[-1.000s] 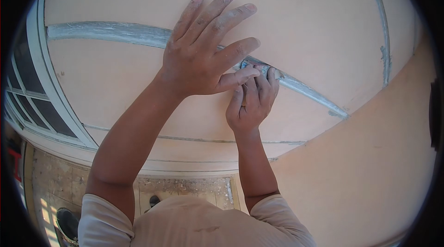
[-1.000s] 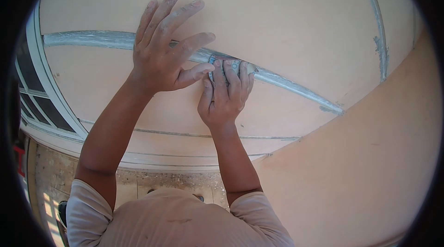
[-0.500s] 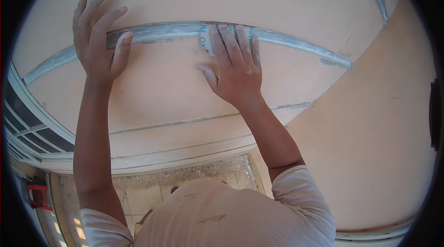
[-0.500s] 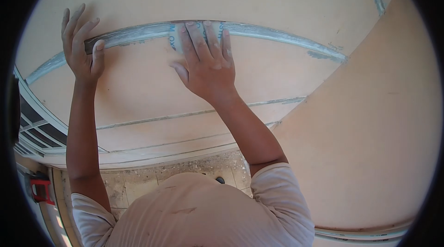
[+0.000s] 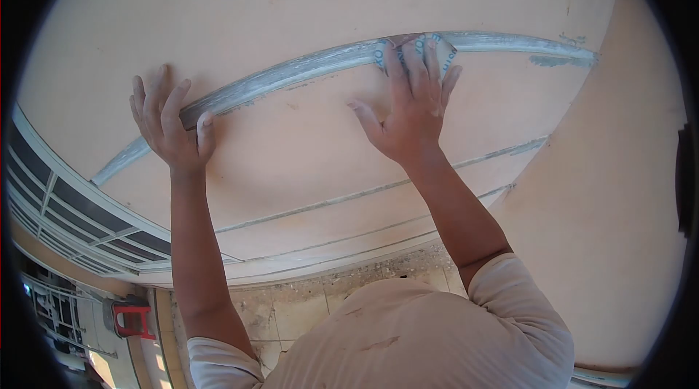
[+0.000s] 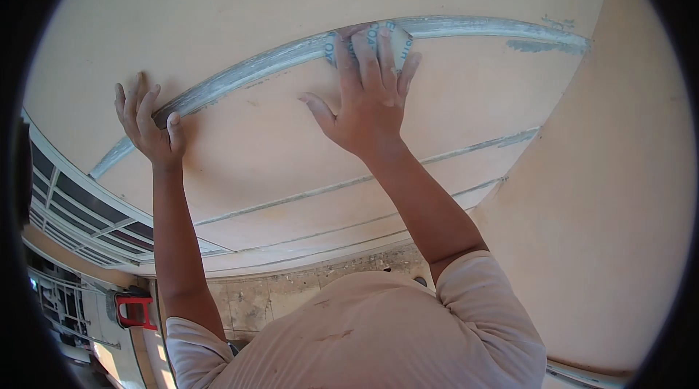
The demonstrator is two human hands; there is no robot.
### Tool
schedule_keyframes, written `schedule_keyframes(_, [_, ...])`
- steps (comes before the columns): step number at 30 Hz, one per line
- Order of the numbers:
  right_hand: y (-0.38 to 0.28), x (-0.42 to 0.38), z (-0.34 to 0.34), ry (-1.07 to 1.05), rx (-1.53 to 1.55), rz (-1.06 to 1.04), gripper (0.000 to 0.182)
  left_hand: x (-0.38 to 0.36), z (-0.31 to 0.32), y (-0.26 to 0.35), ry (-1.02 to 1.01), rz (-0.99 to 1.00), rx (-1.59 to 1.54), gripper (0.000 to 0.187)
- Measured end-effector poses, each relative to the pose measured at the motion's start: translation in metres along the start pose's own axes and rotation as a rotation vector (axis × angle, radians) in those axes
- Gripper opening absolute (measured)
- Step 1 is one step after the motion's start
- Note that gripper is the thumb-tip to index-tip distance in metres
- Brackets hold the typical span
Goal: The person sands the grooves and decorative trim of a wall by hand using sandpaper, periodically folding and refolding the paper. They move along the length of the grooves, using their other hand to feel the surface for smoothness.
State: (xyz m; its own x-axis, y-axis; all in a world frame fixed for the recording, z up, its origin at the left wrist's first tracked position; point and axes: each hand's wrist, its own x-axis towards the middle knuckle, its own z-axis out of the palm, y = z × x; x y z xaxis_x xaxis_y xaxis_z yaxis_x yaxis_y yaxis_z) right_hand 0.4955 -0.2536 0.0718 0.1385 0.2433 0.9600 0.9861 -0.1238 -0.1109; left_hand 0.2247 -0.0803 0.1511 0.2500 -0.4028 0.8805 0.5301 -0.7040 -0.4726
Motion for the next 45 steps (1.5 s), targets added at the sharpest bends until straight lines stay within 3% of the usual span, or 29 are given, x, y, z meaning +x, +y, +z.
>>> schedule_keyframes(1, [-0.010,0.000,0.003,0.008,-0.004,0.040,0.080,0.001,-0.001,-0.001,0.000,-0.011,0.007,0.042])
schedule_keyframes(3, [-0.020,0.001,0.009,-0.018,0.035,-0.131,0.084,0.006,-0.002,0.000,-0.041,0.040,-0.011,0.041])
schedule_keyframes(8, [-0.009,0.000,0.007,-0.009,0.014,-0.160,0.083,0.010,-0.003,0.002,-0.040,0.082,0.051,0.041])
schedule_keyframes(13, [-0.004,0.004,-0.019,-0.224,-0.025,-0.182,0.080,0.010,-0.003,-0.002,-0.053,0.116,0.055,0.042])
schedule_keyframes(17, [-0.002,0.007,-0.029,-0.273,-0.005,-0.177,0.078,0.010,-0.003,-0.001,-0.049,0.098,0.065,0.042])
schedule_keyframes(25, [-0.005,0.004,-0.022,-0.192,-0.007,-0.138,0.069,0.010,-0.001,-0.002,-0.040,0.116,0.061,0.041])
schedule_keyframes(29, [0.001,0.010,-0.027,-0.191,-0.081,-0.195,0.073,0.010,-0.002,-0.003,-0.062,0.148,0.054,0.039])
schedule_keyframes(31, [0.001,0.021,-0.039,-0.367,0.093,-0.195,0.045,0.010,-0.003,-0.003,-0.064,0.147,0.054,0.038])
schedule_keyframes(35, [0.003,0.022,-0.037,-0.347,0.087,-0.232,0.043,0.009,-0.003,-0.004,-0.066,0.141,0.048,0.038])
schedule_keyframes(38, [0.005,0.022,-0.034,-0.352,0.142,-0.191,0.033,0.009,-0.002,-0.004,-0.059,0.138,0.032,0.039])
schedule_keyframes(43, [0.017,0.020,-0.023,-0.210,0.180,-0.301,0.014,0.008,-0.002,-0.005,-0.052,0.121,0.011,0.040])
schedule_keyframes(45, [0.024,0.019,-0.023,-0.188,0.198,-0.310,0.014,0.008,-0.002,-0.005,-0.048,0.112,0.003,0.040])
